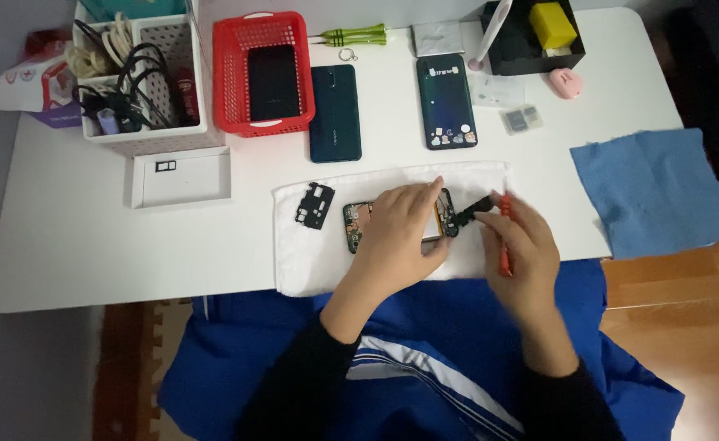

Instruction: Disassembling a smartphone by removing internal screws and prying apart components using specialized tools.

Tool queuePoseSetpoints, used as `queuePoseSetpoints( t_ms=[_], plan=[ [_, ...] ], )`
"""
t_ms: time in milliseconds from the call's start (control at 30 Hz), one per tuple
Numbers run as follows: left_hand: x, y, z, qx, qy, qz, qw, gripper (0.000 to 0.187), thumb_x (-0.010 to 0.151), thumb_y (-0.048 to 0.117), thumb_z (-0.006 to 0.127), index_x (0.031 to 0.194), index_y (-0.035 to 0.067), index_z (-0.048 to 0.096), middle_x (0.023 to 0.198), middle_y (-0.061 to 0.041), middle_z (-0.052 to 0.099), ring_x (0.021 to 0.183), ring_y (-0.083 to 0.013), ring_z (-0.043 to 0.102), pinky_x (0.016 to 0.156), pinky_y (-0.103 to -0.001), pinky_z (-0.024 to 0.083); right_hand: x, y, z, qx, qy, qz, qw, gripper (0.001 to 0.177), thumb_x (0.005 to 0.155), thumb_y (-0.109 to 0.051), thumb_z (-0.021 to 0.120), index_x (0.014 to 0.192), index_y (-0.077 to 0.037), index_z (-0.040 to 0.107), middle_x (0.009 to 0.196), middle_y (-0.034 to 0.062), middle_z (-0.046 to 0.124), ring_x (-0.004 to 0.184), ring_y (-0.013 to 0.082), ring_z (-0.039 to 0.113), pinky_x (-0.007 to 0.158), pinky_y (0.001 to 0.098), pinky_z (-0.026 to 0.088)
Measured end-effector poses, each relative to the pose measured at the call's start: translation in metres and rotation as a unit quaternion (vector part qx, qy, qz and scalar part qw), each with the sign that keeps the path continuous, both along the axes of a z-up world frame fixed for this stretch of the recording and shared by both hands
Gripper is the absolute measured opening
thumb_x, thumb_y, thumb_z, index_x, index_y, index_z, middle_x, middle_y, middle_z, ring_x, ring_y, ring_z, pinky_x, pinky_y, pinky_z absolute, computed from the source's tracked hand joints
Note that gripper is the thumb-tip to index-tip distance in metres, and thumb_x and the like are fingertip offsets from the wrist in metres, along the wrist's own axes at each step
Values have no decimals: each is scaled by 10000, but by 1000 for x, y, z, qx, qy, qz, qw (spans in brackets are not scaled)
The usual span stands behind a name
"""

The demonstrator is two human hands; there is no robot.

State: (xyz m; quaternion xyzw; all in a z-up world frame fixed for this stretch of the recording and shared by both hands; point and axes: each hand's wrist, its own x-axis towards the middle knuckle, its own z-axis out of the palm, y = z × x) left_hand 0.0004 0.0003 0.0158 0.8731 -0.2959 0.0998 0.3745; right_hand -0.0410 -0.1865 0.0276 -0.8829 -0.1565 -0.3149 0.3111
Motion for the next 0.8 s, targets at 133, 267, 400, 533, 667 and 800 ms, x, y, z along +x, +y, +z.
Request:
queuePoseSetpoints(
  t_ms=[133,267,400,533,667,800],
  plan=[
    [-1,0,-1,3,-2,-1,1000,767,814,207,726,1479,-28,424,1267,-306,600,1216,-472,563,1048,-575,390,19,-16,-3,-47,103,35,993,226,857,28,782,1033,19,641,1130,301,717,1197,530,632,1056,616,442],
    [-1,2,3,-2,2,-8,1000,752,828,194,715,1478,-38,415,1272,-317,587,1218,-486,554,1045,-585,388,27,-38,-28,-83,113,32,990,208,850,28,784,980,-106,692,944,94,742,1057,370,711,1043,494,502],
    [-3,5,5,-3,-23,-1,1000,734,829,197,731,1465,-27,441,1266,-299,594,1216,-462,568,1049,-564,399,18,-48,-31,75,146,24,986,224,853,85,771,959,-78,660,913,100,742,883,335,712,864,457,545],
    [-6,-1,0,-15,-37,-6,999,705,830,174,735,1450,-23,466,1306,-316,577,1265,-501,530,1072,-607,380,5,-43,-40,225,156,50,961,253,905,45,779,996,-36,558,912,156,723,825,289,702,834,415,565],
    [-14,-4,5,-96,-60,-59,992,442,924,114,665,1351,57,567,1162,-214,647,1104,-400,620,966,-519,486,-7,-29,-38,257,178,90,946,305,796,73,831,937,-15,575,879,212,750,740,321,751,695,419,599],
    [-21,-2,15,-181,17,-71,981,137,917,28,690,1039,72,735,914,-103,719,846,-280,704,798,-385,575,-12,-19,-35,294,151,123,936,301,798,72,819,907,-4,548,902,228,745,816,327,767,736,395,623]
  ],
)
